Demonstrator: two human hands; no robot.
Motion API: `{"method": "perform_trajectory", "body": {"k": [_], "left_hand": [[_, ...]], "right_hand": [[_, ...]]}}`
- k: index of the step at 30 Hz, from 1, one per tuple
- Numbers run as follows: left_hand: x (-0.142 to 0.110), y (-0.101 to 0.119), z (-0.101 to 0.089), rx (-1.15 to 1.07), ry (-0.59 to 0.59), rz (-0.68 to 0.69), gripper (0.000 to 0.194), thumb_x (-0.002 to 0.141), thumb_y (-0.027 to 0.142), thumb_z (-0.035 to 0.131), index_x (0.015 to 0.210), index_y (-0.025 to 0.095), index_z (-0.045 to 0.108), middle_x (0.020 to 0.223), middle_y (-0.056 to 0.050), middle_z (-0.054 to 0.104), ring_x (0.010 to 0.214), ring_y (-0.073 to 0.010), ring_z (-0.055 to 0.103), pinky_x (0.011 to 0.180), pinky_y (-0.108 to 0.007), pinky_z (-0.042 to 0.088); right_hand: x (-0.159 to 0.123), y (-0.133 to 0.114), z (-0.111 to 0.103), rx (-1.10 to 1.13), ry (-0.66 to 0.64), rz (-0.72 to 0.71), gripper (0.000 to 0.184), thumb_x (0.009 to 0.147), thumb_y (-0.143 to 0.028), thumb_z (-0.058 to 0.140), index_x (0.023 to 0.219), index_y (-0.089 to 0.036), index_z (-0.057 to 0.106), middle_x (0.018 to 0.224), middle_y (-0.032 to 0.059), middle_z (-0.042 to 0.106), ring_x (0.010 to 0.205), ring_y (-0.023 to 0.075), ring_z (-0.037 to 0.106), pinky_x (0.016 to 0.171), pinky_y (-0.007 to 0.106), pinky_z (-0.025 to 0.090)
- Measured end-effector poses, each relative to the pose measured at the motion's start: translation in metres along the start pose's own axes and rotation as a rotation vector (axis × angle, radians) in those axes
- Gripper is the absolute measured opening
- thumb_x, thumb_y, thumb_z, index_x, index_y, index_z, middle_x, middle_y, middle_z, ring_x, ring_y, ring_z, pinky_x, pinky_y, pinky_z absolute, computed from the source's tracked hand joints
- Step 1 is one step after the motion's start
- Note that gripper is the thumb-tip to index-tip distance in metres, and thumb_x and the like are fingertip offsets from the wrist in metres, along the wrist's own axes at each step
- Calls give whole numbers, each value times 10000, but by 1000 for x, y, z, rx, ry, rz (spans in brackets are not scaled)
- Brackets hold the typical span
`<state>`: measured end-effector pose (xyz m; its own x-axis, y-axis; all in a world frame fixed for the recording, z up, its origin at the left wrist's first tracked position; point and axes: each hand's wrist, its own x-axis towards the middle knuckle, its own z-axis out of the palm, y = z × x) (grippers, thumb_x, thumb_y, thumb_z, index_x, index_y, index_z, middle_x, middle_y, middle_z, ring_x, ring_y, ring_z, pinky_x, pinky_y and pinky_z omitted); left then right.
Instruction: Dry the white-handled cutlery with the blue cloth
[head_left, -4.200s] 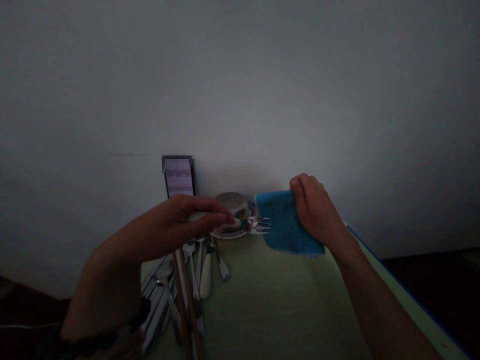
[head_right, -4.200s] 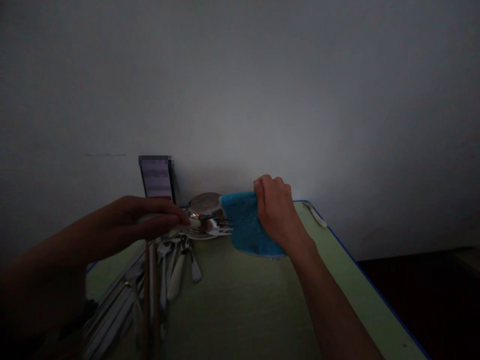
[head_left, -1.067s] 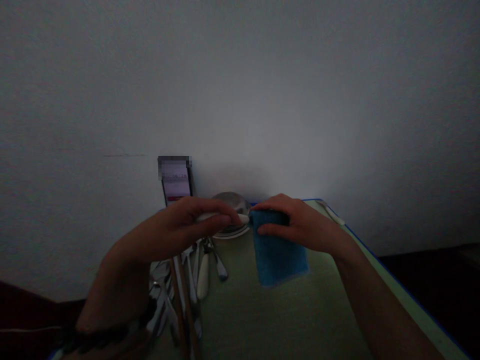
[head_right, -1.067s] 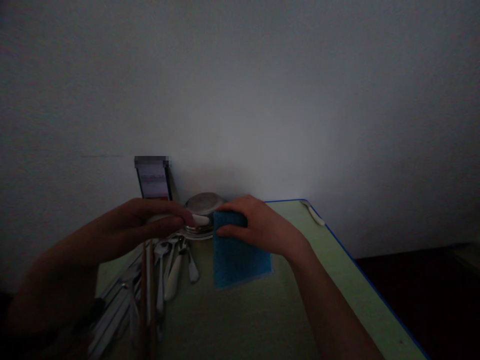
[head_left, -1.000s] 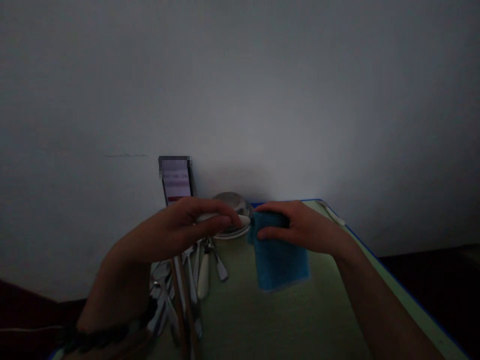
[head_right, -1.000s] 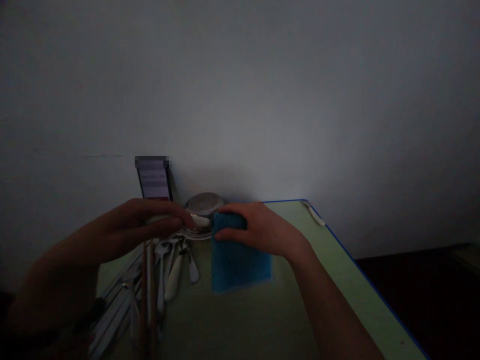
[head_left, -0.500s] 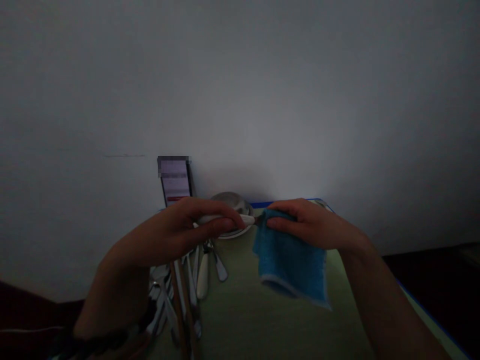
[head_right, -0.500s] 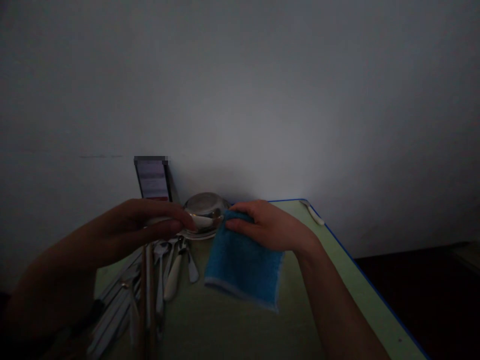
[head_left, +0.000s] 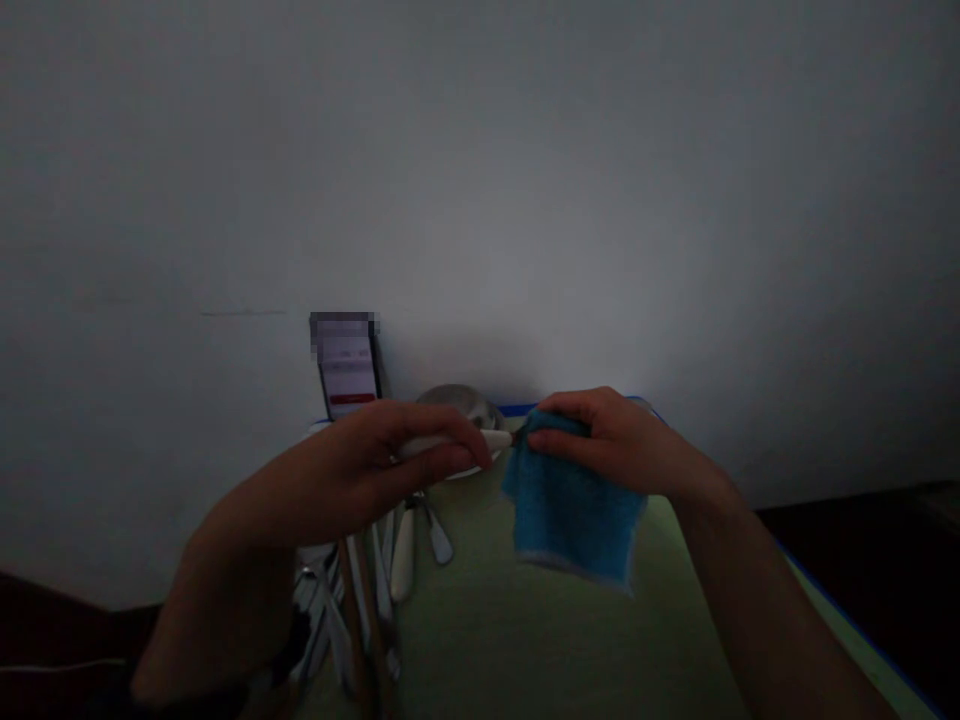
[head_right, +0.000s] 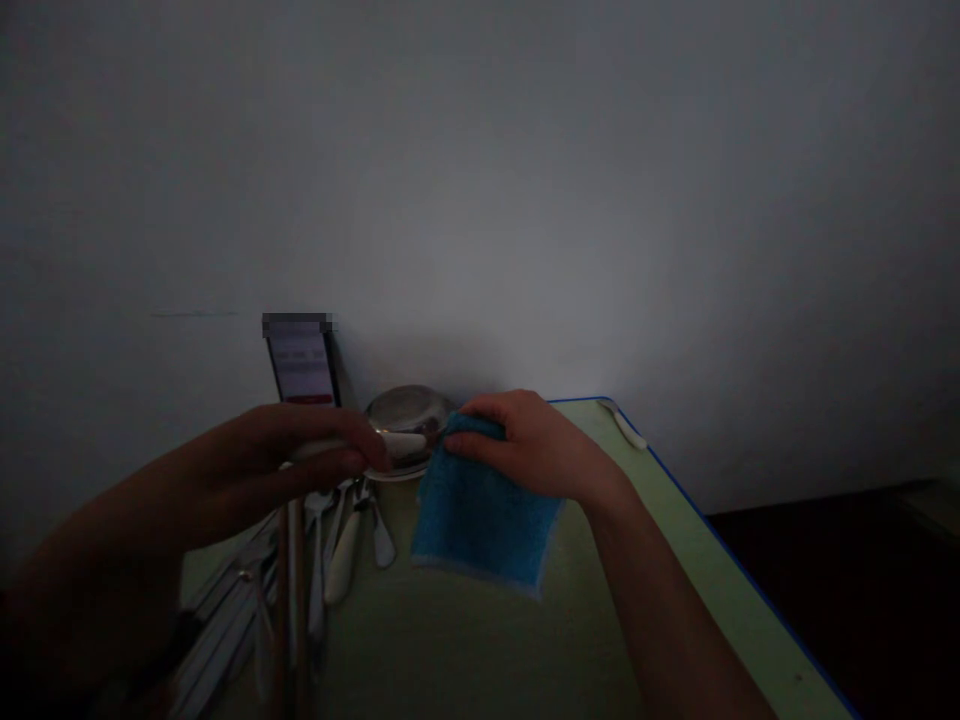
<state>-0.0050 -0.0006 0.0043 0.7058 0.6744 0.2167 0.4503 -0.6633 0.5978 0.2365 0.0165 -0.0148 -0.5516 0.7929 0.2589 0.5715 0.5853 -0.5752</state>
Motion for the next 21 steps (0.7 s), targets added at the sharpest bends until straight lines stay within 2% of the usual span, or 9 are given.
{"method": "perform_trajectory", "body": {"k": [3,7,10,13,15,18,21], "left_hand": [[-1,1,1,5,37,-52,161,901,282,480,1025,236,572,921,18,649,791,-120,596,674,-176,452],[-1,1,2,-67,55,-185,303,899,363,466,1172,237,432,947,6,638,740,-117,588,613,-175,460],[-2,-2,1,-39,-16,-229,299,906,406,426,1126,218,498,935,-9,634,790,-143,590,657,-205,469],[-4,-8,-1,29,-50,-244,316,901,434,416,1023,196,584,820,-3,619,716,-145,575,603,-208,459],[-6,-11,-2,27,-47,-233,316,908,421,408,1036,195,589,787,5,613,681,-133,561,586,-196,451],[-9,-14,-3,-8,-51,-218,304,923,390,393,1086,203,568,844,3,625,728,-127,567,632,-188,455],[-11,-16,-3,-15,-99,-232,300,928,387,381,1034,187,577,840,-6,624,747,-134,573,646,-197,456]], "right_hand": [[1,1,2,7,49,-7,201,837,-364,544,865,-200,657,728,-16,659,649,123,584,587,230,393],[2,2,5,2,93,-16,180,842,-344,540,856,-198,646,748,-11,656,684,130,585,609,235,399],[3,3,5,-16,131,-7,165,842,-323,540,887,-202,643,802,0,667,735,145,597,646,251,410],[2,6,3,-4,157,-1,157,843,-296,537,923,-201,634,850,8,668,778,154,602,686,266,424],[1,7,2,8,164,-5,159,842,-262,535,961,-203,622,887,11,666,807,157,601,714,272,431],[-1,9,0,11,158,-22,200,842,-212,522,1023,-210,606,936,11,663,844,155,599,748,275,436],[-1,8,0,8,153,-22,196,848,-212,512,1017,-209,612,934,10,665,841,151,600,747,272,434]]}}
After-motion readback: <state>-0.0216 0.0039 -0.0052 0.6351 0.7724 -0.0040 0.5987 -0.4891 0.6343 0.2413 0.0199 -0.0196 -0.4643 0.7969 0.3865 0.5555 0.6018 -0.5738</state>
